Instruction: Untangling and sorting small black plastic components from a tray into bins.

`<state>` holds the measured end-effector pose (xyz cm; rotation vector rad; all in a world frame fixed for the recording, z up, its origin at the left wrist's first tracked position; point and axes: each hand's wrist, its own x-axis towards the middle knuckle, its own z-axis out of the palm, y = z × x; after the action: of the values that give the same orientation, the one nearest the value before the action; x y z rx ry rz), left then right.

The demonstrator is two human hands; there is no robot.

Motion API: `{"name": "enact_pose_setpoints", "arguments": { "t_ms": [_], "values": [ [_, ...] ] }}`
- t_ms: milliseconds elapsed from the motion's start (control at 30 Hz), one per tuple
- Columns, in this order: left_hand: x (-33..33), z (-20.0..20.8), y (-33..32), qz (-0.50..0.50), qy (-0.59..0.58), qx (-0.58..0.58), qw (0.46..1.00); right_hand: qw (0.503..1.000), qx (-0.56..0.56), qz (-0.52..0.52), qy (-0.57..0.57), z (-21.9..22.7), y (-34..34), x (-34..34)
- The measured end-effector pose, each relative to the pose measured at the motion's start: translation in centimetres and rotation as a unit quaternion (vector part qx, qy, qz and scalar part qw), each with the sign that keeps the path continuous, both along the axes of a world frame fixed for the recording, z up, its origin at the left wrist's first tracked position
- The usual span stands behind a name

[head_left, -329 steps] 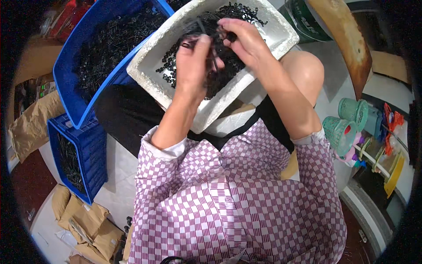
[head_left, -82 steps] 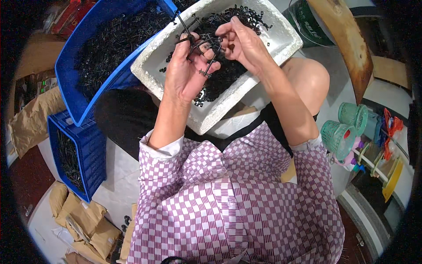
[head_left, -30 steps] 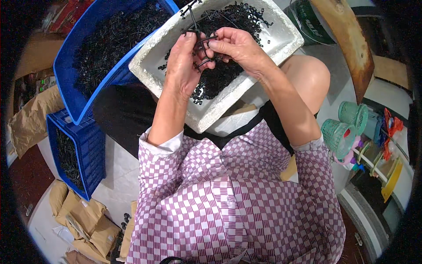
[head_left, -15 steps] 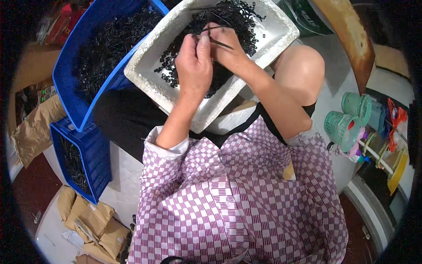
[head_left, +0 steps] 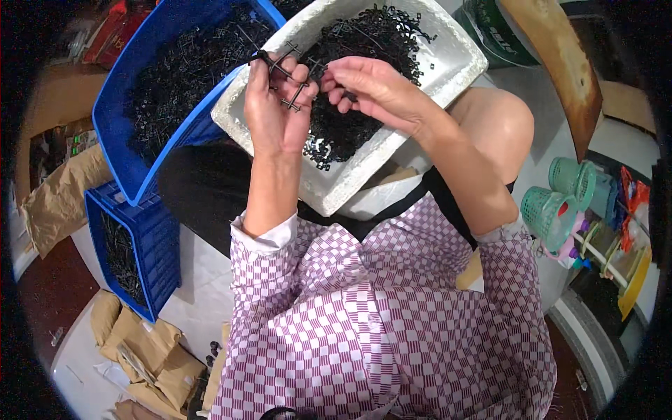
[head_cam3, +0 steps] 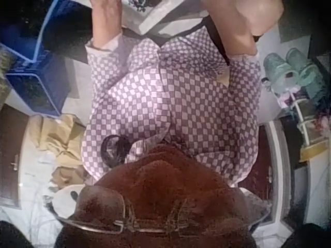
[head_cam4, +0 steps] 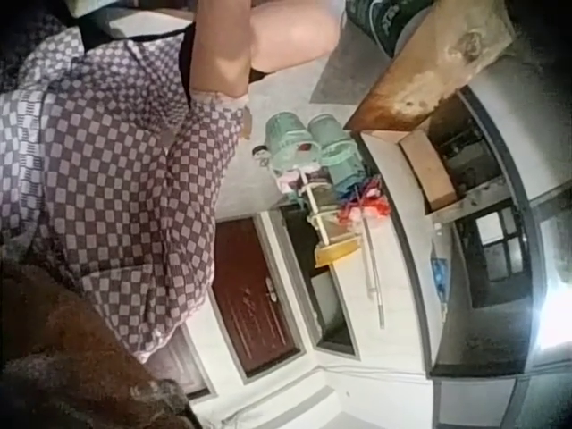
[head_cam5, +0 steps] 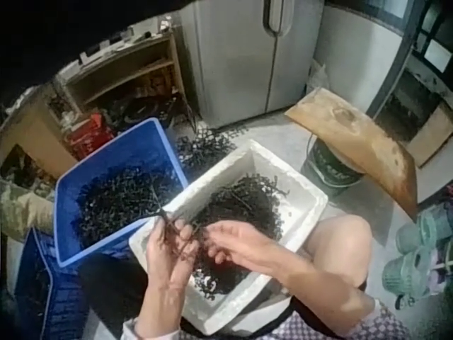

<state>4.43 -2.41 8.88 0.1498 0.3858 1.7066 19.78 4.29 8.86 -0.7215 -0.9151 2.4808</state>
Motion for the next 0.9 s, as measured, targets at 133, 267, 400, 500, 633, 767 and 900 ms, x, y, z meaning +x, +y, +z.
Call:
{"name": "enact_pose_setpoints", "arguments": {
  "t_ms": [133,267,400,500,633,767,900],
  "values": [
    [1.3,0.7,0.0,0.078,0.104,-0.122,0.984,0.999,0.026,0.023,0.021,-0.9,-0.2,-0.4],
    [2.1,1.2,0.4,0.104,0.157,-0.156,0.970,0.999,-0.001,0.001,0.052,-1.2,-0.1,-0.4],
    [2.7,1.6,-0.1,0.050,0.203,-0.169,0.963,0.893,0.388,0.005,-0.227,-2.2,-0.4,-0.3],
    [4.7,0.9,-1.3,0.014,0.411,-0.185,0.892,0.773,0.584,-0.050,-0.243,-4.2,-0.9,-0.1],
    [6.1,3.3,-3.2,0.007,0.474,-0.176,0.862,0.672,0.654,-0.109,-0.328,-4.3,-0.2,1.0],
    [5.6,4.5,-1.5,-0.096,0.499,-0.174,0.843,0.864,0.437,-0.042,-0.244,-3.5,0.5,2.4],
    [-0.1,5.3,4.9,-0.089,0.576,-0.217,0.783,0.816,0.508,-0.068,-0.267,-1.2,1.1,3.1]
  ]
}}
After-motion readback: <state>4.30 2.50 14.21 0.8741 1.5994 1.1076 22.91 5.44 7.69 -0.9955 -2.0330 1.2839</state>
